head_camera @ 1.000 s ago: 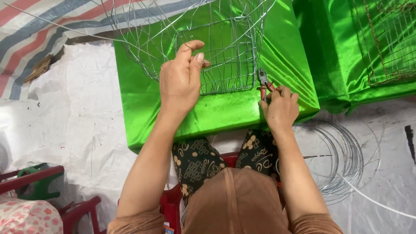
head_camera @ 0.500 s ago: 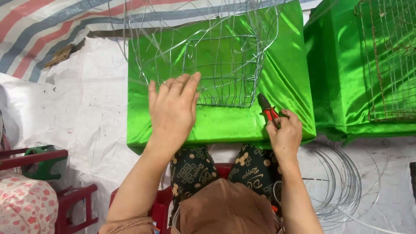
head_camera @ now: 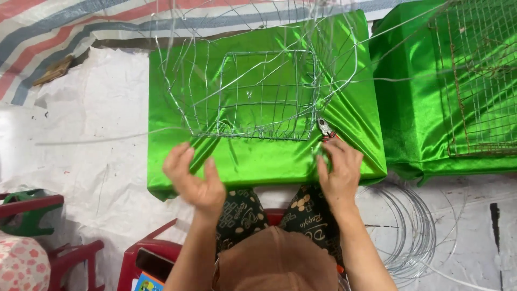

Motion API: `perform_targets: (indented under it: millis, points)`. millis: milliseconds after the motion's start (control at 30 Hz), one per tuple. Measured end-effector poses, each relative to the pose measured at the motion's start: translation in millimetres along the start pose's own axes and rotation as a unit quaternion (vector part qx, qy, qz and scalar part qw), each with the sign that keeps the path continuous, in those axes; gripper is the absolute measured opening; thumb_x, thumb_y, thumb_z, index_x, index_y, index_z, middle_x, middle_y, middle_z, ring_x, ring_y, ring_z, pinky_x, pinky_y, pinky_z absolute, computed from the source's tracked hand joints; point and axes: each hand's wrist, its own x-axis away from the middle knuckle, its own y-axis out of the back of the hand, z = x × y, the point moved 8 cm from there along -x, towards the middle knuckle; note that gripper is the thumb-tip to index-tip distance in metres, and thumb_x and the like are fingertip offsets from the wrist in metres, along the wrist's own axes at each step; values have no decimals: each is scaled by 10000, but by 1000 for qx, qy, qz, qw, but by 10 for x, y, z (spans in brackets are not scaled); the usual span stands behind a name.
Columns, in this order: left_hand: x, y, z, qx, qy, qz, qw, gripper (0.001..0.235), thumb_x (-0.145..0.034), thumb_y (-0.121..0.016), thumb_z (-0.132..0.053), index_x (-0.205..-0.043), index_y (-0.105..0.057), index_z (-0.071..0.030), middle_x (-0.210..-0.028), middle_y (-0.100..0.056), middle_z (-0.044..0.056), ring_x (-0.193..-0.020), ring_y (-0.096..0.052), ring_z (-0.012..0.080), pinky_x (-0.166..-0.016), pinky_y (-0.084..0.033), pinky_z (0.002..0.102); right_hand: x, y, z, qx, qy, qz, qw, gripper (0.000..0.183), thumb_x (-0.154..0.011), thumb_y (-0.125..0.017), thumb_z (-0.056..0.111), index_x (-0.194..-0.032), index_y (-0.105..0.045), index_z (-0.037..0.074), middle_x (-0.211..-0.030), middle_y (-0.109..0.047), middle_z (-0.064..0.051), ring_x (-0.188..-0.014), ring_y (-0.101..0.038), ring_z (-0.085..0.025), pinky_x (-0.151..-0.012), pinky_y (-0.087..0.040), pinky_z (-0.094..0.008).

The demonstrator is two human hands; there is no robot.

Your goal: Securing the bottom mesh of a wire cage by bending and twisting wire ends using hands and pliers.

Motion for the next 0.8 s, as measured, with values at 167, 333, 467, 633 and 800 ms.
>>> perform_targets:
  millis: [167,333,467,633,800]
  points:
    - [583,-201,584,38,138,47,989,647,-929,-742,-209,-1435,-388,-17,-1495,-384,229,-1359,-410,368,-1078,-403,472,-197,130,708,-118,-15,1,993,248,-932,-737,231,-1172,-732,166,-1154,-727,15,-1032,-623,-204,-914,-504,-335]
    - [551,-362,991,64,162,91,981,697,-972,-637,-460,-1451,-380,-24,-1496,-400,237,-1379,-399,392,-1155,-321,537,-227,137,601,-197,-69,-53,977,319,-952,-731,169,-1256,-677,87,-1183,-702,-106,-1031,-622,-269,-856,-554,-372]
    - [444,-503,1181,133,133,120,975,638,-957,-646,-529,-1361,-527,-51,-1365,-543,189,-1291,-507,374,-1084,-387,526,-317,225,886,-172,-18,-61,983,298,-956,-748,181,-1226,-684,71,-1210,-696,-94,-1064,-616,-261,-868,-552,-342]
    - [428,-682,1256,123,104,101,982,533,-900,-678,-613,-1122,-674,-129,-1328,-524,141,-1269,-489,329,-1093,-377,493,-545,204,1170,-73,80,-80,991,344,-958,-755,271,-1233,-694,73,-1284,-665,-99,-1168,-586,-289,-973,-523,-406]
    - [451,-722,1096,69,43,46,996,535,-828,-727,-671,-1034,-744,-178,-1133,-516,103,-1085,-537,263,-997,-470,441,-699,89,1267,62,166,-120,977,374,-1018,-633,495,-1100,-745,148,-1310,-617,-93,-1215,-530,-318,-1055,-437,-468]
